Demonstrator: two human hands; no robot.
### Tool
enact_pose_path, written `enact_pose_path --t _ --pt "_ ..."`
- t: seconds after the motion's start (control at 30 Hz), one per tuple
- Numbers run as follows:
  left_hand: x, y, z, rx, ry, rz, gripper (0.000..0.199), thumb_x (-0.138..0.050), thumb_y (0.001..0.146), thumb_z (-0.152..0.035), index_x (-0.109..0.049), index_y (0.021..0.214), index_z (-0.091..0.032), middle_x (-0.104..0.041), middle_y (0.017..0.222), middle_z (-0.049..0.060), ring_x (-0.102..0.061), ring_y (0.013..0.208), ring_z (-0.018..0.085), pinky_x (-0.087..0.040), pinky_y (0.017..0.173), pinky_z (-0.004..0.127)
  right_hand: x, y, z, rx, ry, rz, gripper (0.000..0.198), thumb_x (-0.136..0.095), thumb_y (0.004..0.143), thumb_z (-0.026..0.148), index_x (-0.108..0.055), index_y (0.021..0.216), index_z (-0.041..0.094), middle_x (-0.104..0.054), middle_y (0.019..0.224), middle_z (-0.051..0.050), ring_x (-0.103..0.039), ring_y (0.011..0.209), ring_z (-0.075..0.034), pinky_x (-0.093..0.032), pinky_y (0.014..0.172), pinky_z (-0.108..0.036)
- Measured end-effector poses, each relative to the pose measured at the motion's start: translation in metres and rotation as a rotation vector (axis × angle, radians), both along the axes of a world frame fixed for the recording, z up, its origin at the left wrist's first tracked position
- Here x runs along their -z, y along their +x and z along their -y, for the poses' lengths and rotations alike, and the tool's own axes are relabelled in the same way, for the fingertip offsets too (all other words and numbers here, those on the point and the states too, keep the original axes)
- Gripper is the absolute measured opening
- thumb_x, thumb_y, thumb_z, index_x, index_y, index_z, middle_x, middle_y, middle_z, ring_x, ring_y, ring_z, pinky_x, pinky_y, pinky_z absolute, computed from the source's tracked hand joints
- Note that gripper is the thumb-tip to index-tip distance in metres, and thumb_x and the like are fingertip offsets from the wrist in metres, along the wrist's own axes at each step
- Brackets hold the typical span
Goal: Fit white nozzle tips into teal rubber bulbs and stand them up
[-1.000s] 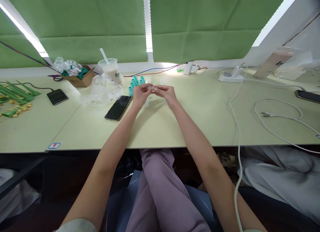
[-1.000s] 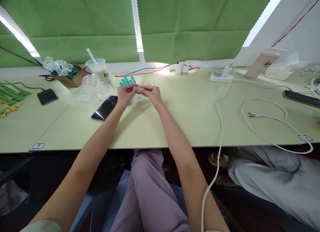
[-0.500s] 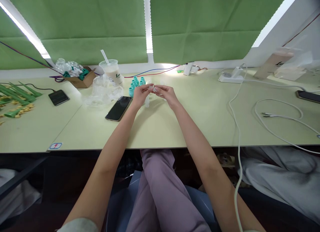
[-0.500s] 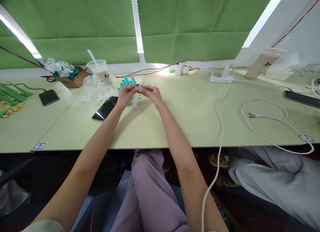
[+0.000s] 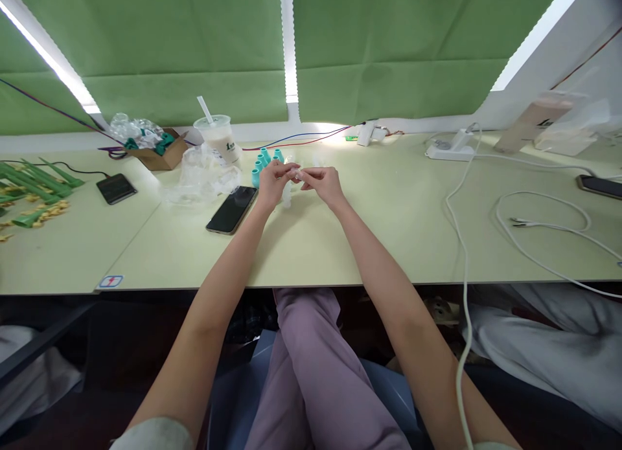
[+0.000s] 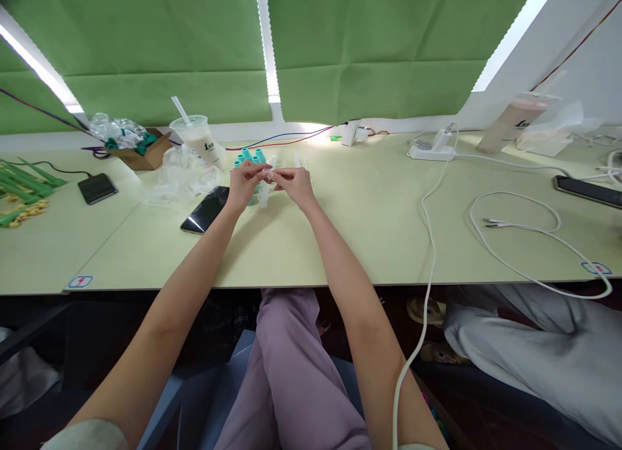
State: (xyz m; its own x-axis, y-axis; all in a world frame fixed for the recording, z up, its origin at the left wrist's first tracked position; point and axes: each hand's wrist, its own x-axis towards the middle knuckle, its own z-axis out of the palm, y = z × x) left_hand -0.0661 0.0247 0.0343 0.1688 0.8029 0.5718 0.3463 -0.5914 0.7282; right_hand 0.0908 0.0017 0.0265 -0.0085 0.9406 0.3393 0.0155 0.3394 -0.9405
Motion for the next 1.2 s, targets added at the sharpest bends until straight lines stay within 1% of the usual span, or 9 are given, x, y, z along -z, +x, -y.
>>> enact_pose_path --t 0.07,0.3,0.43,0.6,0.67,0.8,0.9,1.1,1.2 --pt "0.0 0.0 0.0 0.001 0.006 -0.001 0.018 -0.064 0.082 -0.032 -0.074 0.093 -0.021 -0.068 0.069 0.006 -0.061 0.095 0.025 -0.052 0.088 0.041 0.0 0.0 -0.001 0.007 0.006 0.007 0.044 -0.073 0.063 0.059 -0.076 0.085 0.021 -0.072 0.074 0.0 -0.067 0.062 -0.015 -0.06 0.071 -0.032" --pt "0.0 -0.004 -0.005 0.029 -0.021 0.041 0.029 -0.067 0.079 -0.043 -0.074 0.097 -0.022 -0.065 0.085 0.007 -0.063 0.086 0.021 -0.055 0.075 0.034 -0.001 0.002 -0.002 -0.134 -0.041 -0.027 0.048 -0.071 0.065 0.061 -0.072 0.089 0.019 -0.072 0.087 -0.003 -0.059 0.062 -0.008 -0.059 0.067 -0.027" --pt "0.002 -0.007 -0.009 0.047 -0.02 0.023 0.03 -0.066 0.079 -0.044 -0.074 0.099 -0.023 -0.064 0.088 0.008 -0.063 0.087 0.022 -0.054 0.076 0.035 -0.001 0.001 -0.001 -0.12 -0.051 -0.014 0.046 -0.073 0.065 0.057 -0.072 0.09 0.018 -0.072 0.087 -0.004 -0.056 0.06 -0.007 -0.058 0.066 -0.026" --pt "-0.002 -0.016 -0.014 0.112 -0.002 -0.054 0.036 -0.054 0.086 -0.051 -0.074 0.087 -0.021 -0.066 0.095 0.01 -0.063 0.095 0.023 -0.052 0.081 0.036 0.002 0.0 -0.004 -0.087 -0.061 -0.037 0.045 -0.074 0.063 0.056 -0.073 0.088 0.018 -0.07 0.079 -0.002 -0.055 0.059 -0.008 -0.06 0.063 -0.027" --pt "-0.008 -0.027 -0.015 0.034 0.026 -0.088 0.034 -0.056 0.085 -0.049 -0.074 0.089 -0.021 -0.066 0.099 0.008 -0.062 0.092 0.02 -0.051 0.081 0.033 0.003 0.001 -0.006 -0.048 -0.066 -0.066 0.046 -0.075 0.062 0.056 -0.073 0.085 0.017 -0.069 0.078 -0.003 -0.057 0.059 -0.008 -0.06 0.063 -0.027" --pt "-0.016 -0.056 -0.017 -0.236 0.096 -0.152 0.026 -0.065 0.079 -0.041 -0.074 0.093 -0.021 -0.063 0.102 0.006 -0.057 0.079 0.015 -0.048 0.08 0.03 0.003 0.005 -0.008 0.002 -0.058 -0.149 0.045 -0.075 0.062 0.055 -0.073 0.084 0.016 -0.069 0.077 -0.003 -0.06 0.059 -0.009 -0.06 0.066 -0.028" --pt "-0.016 -0.071 -0.018 -0.315 0.054 -0.222 0.024 -0.065 0.078 -0.039 -0.074 0.091 -0.021 -0.062 0.098 0.005 -0.053 0.073 0.013 -0.046 0.078 0.031 0.001 0.008 -0.008 0.036 -0.036 -0.194 0.042 -0.075 0.063 0.054 -0.073 0.081 0.016 -0.068 0.076 -0.003 -0.059 0.058 -0.009 -0.06 0.068 -0.029" --pt "-0.018 -0.081 -0.014 -0.08 -0.082 -0.443 0.037 -0.075 0.064 -0.044 -0.074 0.095 -0.024 -0.058 0.094 0.004 -0.05 0.081 0.016 -0.044 0.077 0.03 -0.001 0.016 -0.007 0.11 -0.044 -0.275 0.039 -0.076 0.062 0.05 -0.073 0.079 0.015 -0.066 0.072 -0.002 -0.057 0.055 -0.009 -0.059 0.068 -0.032" --pt "-0.019 -0.081 -0.012 -0.033 -0.147 -0.557 0.045 -0.079 0.056 -0.046 -0.074 0.094 -0.024 -0.056 0.089 0.003 -0.05 0.08 0.017 -0.042 0.074 0.03 -0.003 0.018 -0.007 0.135 -0.052 -0.292 0.039 -0.074 0.064 0.051 -0.072 0.08 0.016 -0.066 0.074 -0.002 -0.055 0.056 -0.008 -0.059 0.068 -0.031"
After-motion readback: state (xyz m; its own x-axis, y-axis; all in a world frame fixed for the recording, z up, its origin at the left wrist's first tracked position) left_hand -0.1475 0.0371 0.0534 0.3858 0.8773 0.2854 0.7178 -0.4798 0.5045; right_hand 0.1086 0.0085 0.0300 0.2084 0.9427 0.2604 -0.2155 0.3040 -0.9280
